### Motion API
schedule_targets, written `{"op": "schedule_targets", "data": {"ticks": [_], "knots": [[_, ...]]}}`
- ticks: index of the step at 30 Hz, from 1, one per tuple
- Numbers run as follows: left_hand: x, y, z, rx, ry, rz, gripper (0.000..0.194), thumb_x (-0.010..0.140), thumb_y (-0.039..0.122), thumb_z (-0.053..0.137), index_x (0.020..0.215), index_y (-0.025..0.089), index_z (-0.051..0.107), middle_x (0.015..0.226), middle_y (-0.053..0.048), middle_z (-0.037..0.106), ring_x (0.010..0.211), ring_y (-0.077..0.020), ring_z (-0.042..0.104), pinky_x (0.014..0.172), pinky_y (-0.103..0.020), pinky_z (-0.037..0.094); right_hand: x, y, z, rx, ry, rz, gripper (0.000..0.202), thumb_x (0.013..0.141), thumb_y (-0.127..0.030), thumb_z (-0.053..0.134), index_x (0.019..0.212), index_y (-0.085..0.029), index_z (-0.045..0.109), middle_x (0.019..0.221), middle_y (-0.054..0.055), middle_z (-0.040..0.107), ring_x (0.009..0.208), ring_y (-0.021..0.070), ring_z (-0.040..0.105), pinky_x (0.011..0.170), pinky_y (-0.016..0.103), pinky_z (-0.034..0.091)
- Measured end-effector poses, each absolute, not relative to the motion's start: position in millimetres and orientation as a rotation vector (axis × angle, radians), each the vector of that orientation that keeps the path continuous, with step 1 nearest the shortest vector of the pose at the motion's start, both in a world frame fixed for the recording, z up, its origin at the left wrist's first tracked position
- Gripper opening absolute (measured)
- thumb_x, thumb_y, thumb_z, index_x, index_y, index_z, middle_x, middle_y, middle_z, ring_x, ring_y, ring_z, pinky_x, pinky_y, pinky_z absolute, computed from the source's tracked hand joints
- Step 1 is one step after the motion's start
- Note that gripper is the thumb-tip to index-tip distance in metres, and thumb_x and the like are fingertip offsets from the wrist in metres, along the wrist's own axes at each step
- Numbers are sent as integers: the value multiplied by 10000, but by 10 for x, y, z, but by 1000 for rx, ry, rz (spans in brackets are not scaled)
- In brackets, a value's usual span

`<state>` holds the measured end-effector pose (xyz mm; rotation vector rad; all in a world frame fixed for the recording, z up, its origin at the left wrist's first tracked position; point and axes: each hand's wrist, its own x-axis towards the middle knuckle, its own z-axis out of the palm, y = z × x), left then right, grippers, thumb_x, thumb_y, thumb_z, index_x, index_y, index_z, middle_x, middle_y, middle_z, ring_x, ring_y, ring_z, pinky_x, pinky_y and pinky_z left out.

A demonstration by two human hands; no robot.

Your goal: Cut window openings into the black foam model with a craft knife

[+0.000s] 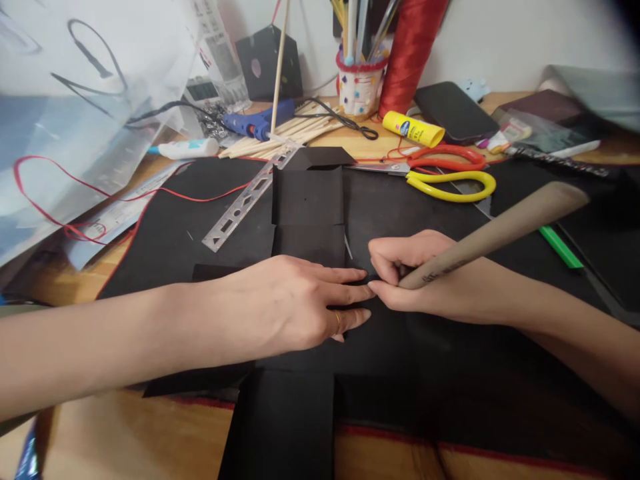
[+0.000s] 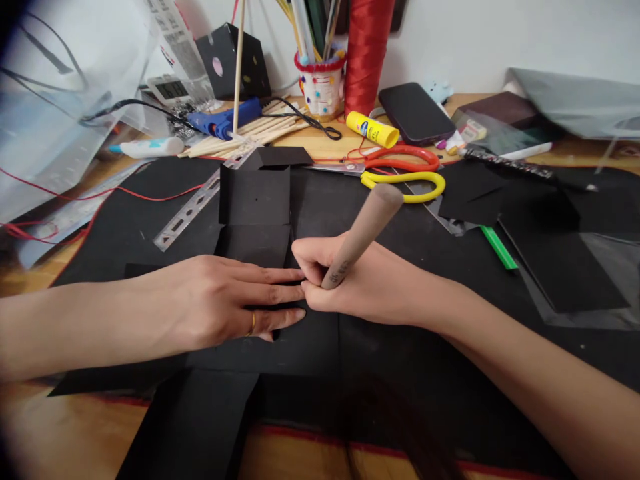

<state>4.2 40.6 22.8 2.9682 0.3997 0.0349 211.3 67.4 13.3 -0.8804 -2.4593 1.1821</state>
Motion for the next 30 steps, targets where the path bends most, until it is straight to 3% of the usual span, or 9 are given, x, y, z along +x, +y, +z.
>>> {"op": "schedule_targets", "data": {"ticks": [10,20,27,30], "knots": [[40,394,214,3000,413,82,290,894,227,417,1130,141,561,1234,-79,510,1186,-201,431,961,-310,427,2095,674,121,-843,-2521,1133,236,660,-63,489,574,-178,301,516,-78,328,489,39,296,424,170,231],[24,370,204,3055,433,40,300,904,230,396,1160,165,535,1269,-73,480,1228,-153,377,1019,-273,346,2060,595,123,-1066,-2467,971,237,615,-54,452,544,-183,266,490,-72,323,463,47,297,410,193,220],[32,339,201,3037,452,10,330,895,249,411,1185,131,519,1290,-86,452,1220,-202,386,1007,-310,371,2004,498,156,-1292,-2371,843,229,598,-74,462,529,-183,272,472,-71,304,452,50,267,396,198,202],[28,272,185,3049,469,25,414,882,352,419,1192,92,509,1300,-122,432,1233,-230,362,1020,-324,350,2002,465,182,-1353,-2323,879,229,616,-86,488,533,-182,297,479,-71,313,461,52,280,402,197,213]]}}
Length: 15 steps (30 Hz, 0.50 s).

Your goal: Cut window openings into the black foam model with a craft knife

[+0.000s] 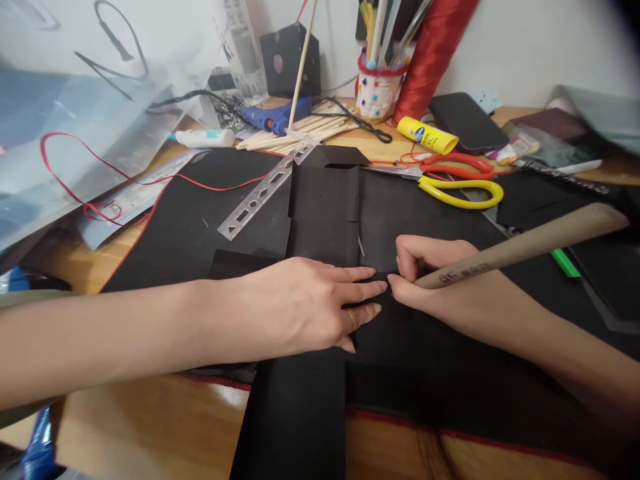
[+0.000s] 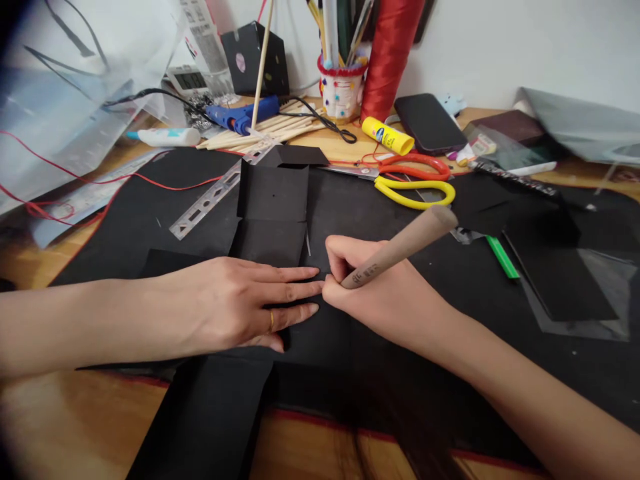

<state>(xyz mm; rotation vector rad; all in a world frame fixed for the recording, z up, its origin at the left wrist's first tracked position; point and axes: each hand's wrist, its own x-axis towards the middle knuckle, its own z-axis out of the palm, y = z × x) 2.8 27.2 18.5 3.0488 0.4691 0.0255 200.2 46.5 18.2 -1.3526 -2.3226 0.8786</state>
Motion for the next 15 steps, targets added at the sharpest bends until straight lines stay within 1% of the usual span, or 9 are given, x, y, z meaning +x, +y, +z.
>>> {"op": "schedule_targets", "data": {"ticks": [2,4,7,10,13,15], "knots": [[29,218,169,3068,501,51,493,862,424,425,1184,61,512,1298,-158,421,1228,-264,363,1000,-345,371,2004,437,191,-1409,-2263,902,234,633,-101,505,536,-182,308,481,-72,314,464,53,286,403,196,215],[34,174,155,3094,532,81,522,852,453,425,1163,47,526,1283,-175,430,1209,-285,386,968,-359,401,2004,409,191,-1457,-2198,929,236,652,-121,518,541,-183,318,480,-72,314,464,55,290,402,198,213],[46,123,144,3135,555,98,503,866,439,407,1155,45,531,1265,-173,452,1193,-277,410,957,-355,408,2007,383,184,-1480,-2132,963,244,671,-149,542,543,-182,336,481,-71,324,463,57,292,406,205,211],[59,64,127,3151,630,84,474,889,416,372,1174,65,516,1277,-163,441,1185,-260,424,942,-346,417,2041,393,174,-1481,-1975,996,274,698,-202,567,538,-182,345,480,-69,336,459,58,301,421,210,225],[81,-1,86,3162,739,133,444,909,390,337,1195,92,500,1293,-150,428,1192,-242,419,934,-327,418,2108,408,179,-1460,-1739,999,333,738,-301,571,539,-185,330,461,-75,322,428,53,289,423,210,234],[106,-21,63,3174,809,154,454,911,397,325,1211,96,483,1300,-160,416,1200,-245,409,942,-337,406,2156,387,202,-1465,-1716,981,316,757,-374,557,579,-191,371,439,-81,336,401,54,302,417,208,243]]}}
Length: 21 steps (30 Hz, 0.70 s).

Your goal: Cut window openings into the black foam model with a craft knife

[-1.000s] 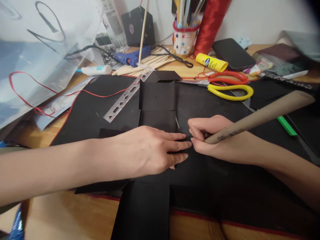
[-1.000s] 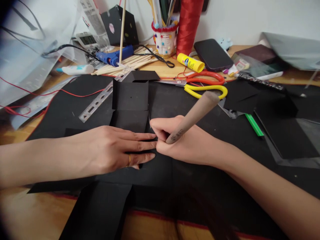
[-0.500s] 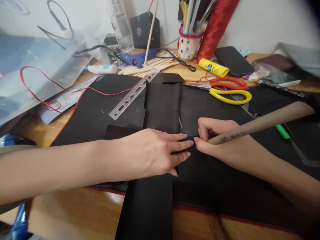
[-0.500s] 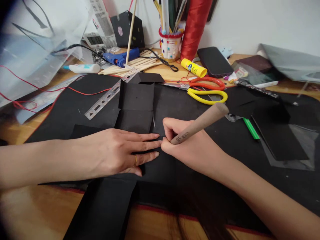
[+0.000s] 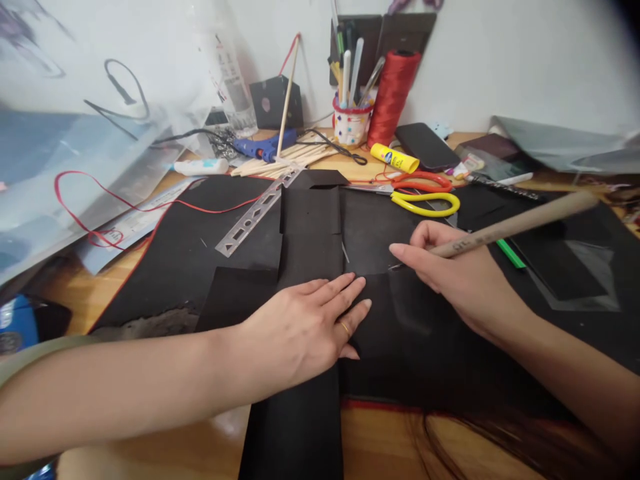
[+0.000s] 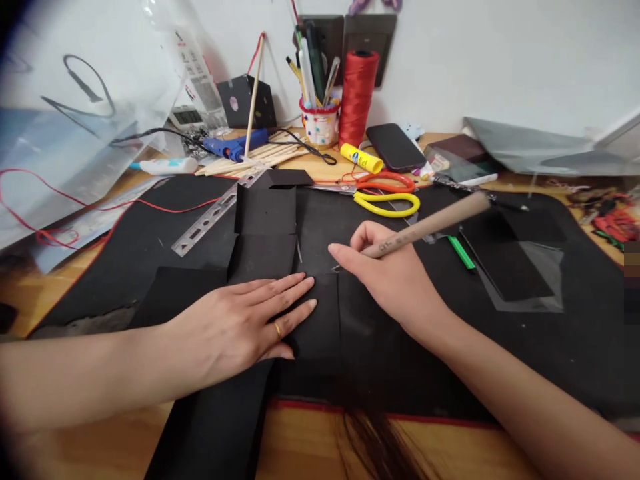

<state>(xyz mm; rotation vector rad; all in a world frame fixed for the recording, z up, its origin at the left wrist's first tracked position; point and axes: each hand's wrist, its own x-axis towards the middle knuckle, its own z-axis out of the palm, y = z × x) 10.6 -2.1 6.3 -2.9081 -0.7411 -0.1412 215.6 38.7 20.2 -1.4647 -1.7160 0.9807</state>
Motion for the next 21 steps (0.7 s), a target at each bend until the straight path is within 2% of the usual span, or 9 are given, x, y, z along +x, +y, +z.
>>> {"op": "schedule_targets", "data": {"ticks": [3,6,10,12,14,16,18,21], "knots": [[153,17,83,-2862,-808,-82,493,894,432,348,1211,79,477,1305,-182,402,1227,-276,364,955,-394,379,2217,285,251,-1526,-1915,877,255,806,-431,482,693,-202,481,463,-61,467,422,71,400,456,211,296],[204,131,191,-2895,-852,-49,505,860,439,431,1207,75,475,1274,-170,452,1233,-294,343,961,-424,358,2264,132,262,-1620,-2151,712,283,821,-440,450,675,-205,512,500,-36,525,442,89,441,478,228,310],[298,317,361,-3093,-985,12,601,775,317,611,1277,79,380,1109,-129,559,1083,-250,463,882,-346,421,2284,-44,179,-1735,-2105,745,162,769,-393,539,816,-239,520,622,-24,596,546,130,532,528,247,377],[350,398,409,-3160,-1092,51,659,708,265,682,1269,82,390,1012,-106,578,998,-234,487,813,-311,446,2273,-98,134,-1735,-1997,850,159,749,-330,571,869,-252,501,731,-19,624,632,139,571,586,259,414],[386,466,439,-3216,-1172,64,557,676,229,704,1183,128,495,912,-65,592,933,-222,495,753,-291,450,2256,-128,118,-1731,-1871,951,176,738,-282,579,881,-257,479,813,-16,628,703,143,589,635,270,436],[398,522,471,-3279,-1252,10,296,703,201,673,993,190,614,818,-21,604,893,-200,501,731,-274,437,2234,-138,135,-1702,-1752,1048,161,736,-260,574,852,-249,463,849,-14,625,745,144,591,658,273,448],[385,562,519,-3342,-1337,-112,79,742,187,625,812,212,652,771,11,618,880,-175,512,752,-265,419,2207,-134,177,-1638,-1654,1161,134,736,-248,566,795,-229,448,831,-10,620,736,134,586,646,261,455],[346,591,606,-3437,-1508,-243,65,768,188,576,752,192,639,771,29,634,793,-131,555,710,-234,418,2162,-122,254,-1564,-1543,1270,135,730,-221,560,735,-211,426,743,-19,593,649,106,555,569,223,444]]}}
